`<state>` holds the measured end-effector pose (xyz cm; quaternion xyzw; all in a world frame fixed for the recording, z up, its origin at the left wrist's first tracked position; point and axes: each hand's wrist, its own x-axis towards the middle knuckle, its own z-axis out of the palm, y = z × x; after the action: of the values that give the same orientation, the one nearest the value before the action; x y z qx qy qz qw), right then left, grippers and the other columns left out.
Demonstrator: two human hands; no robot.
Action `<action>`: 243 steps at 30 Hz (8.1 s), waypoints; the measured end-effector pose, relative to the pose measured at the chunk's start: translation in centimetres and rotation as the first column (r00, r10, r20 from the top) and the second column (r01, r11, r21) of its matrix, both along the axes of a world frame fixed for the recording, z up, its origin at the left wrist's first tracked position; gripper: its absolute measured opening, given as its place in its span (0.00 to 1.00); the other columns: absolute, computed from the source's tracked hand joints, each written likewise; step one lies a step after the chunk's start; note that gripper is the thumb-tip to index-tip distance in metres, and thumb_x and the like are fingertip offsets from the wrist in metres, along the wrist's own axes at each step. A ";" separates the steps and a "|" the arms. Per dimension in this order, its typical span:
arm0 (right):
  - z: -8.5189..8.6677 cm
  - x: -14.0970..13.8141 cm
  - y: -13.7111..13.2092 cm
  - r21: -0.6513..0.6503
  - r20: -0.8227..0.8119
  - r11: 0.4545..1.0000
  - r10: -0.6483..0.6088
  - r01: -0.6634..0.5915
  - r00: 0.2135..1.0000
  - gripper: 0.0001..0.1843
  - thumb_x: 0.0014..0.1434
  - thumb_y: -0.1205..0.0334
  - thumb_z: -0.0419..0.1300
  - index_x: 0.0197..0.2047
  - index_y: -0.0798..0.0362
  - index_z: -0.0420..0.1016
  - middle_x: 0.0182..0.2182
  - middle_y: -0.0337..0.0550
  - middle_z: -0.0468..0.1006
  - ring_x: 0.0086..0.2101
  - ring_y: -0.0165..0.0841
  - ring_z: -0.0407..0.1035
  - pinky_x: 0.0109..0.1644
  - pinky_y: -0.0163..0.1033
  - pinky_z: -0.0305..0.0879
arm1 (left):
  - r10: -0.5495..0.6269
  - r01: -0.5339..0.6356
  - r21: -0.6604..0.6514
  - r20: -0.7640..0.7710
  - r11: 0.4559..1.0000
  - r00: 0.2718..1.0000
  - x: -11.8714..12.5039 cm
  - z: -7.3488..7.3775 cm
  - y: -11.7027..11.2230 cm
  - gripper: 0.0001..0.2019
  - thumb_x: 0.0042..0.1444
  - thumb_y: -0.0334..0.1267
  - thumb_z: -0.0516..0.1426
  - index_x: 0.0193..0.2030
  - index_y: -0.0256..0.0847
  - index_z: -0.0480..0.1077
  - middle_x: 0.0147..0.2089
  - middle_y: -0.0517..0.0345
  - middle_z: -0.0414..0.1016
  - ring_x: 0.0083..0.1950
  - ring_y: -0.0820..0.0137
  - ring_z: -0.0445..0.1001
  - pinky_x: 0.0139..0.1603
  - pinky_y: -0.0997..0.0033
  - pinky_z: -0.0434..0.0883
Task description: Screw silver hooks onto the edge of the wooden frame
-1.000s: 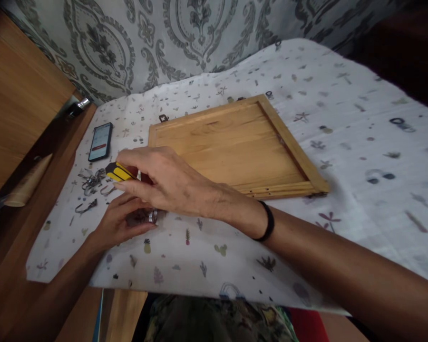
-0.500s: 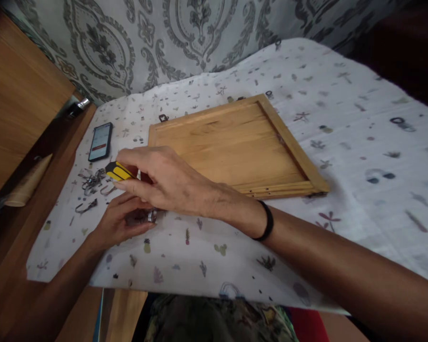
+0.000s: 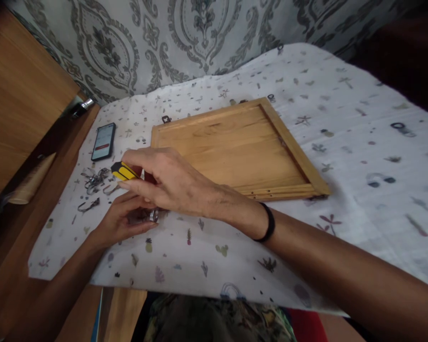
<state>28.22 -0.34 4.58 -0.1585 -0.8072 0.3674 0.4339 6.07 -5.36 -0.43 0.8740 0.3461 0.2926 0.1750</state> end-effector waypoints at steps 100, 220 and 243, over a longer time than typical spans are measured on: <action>-1.2 1.1 -3.6 -0.288 -0.141 0.902 -0.373 0.322 0.917 0.05 0.66 0.63 0.64 0.37 0.51 0.72 0.30 0.35 0.74 0.22 0.25 0.74 0.26 0.32 0.72 | 0.032 -0.036 -0.137 -0.031 0.990 0.999 -0.5 -0.1 -0.1 0.17 0.61 0.52 0.65 0.41 0.41 0.68 0.40 0.56 0.73 0.42 0.65 0.68 0.42 0.68 0.66; 1.3 -1.3 -0.4 -0.471 -0.275 0.854 0.096 -0.221 0.957 0.18 0.57 0.53 0.73 0.37 0.55 0.71 0.33 0.35 0.77 0.20 0.20 0.68 0.18 0.26 0.62 | 0.108 -0.117 -0.142 -0.069 0.983 0.992 -0.6 -0.4 0.0 0.19 0.59 0.56 0.65 0.44 0.43 0.70 0.44 0.54 0.75 0.46 0.60 0.74 0.44 0.63 0.71; 0.9 -0.8 0.1 -0.461 -0.264 0.838 0.186 -0.293 0.946 0.16 0.63 0.55 0.67 0.50 0.55 0.75 0.29 0.33 0.76 0.23 0.23 0.73 0.27 0.29 0.73 | 0.110 -0.116 -0.184 -0.042 0.976 0.993 -0.7 -0.7 0.0 0.21 0.58 0.59 0.64 0.45 0.45 0.72 0.46 0.53 0.76 0.49 0.58 0.74 0.49 0.59 0.72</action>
<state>27.41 -0.24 5.49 -0.1219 -0.6499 0.6275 0.4112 5.32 -5.32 -1.14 0.8371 0.4239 0.2548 0.2338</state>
